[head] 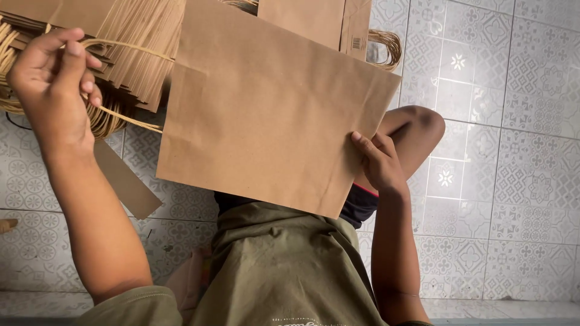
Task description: Shaping and stacking brown paper bags with handles.
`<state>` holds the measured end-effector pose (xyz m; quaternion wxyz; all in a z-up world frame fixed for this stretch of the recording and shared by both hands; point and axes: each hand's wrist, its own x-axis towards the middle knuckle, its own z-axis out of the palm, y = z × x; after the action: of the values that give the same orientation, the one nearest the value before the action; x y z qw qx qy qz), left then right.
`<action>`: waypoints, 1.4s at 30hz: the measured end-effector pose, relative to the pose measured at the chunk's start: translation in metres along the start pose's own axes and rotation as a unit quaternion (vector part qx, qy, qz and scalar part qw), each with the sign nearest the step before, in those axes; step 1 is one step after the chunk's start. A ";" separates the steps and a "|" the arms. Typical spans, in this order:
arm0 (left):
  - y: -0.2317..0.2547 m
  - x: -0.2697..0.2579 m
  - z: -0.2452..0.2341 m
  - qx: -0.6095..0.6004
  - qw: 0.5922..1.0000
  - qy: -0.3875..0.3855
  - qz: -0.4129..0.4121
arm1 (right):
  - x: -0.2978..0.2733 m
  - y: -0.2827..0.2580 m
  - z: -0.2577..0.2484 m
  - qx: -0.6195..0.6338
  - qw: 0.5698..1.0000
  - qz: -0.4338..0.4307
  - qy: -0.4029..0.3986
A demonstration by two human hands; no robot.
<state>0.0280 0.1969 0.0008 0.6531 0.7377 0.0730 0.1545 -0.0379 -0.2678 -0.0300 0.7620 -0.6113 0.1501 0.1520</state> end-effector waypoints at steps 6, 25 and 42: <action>-0.006 -0.002 0.001 0.011 1.000 -0.006 -0.013 | 0.007 0.016 -0.020 0.002 1.000 -0.012 -0.019; 0.016 -0.004 0.015 -0.020 0.998 -0.035 -0.039 | 0.006 0.024 -0.018 -0.046 0.999 -0.011 -0.010; 0.024 -0.043 0.022 -0.055 0.996 -0.025 -0.058 | -0.017 0.021 -0.023 -0.089 0.994 -0.057 0.022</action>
<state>-0.0079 0.1593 0.0167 0.7021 0.6990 0.0908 0.1011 -0.0631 -0.2870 -0.0466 0.7085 -0.6875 0.1175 0.1077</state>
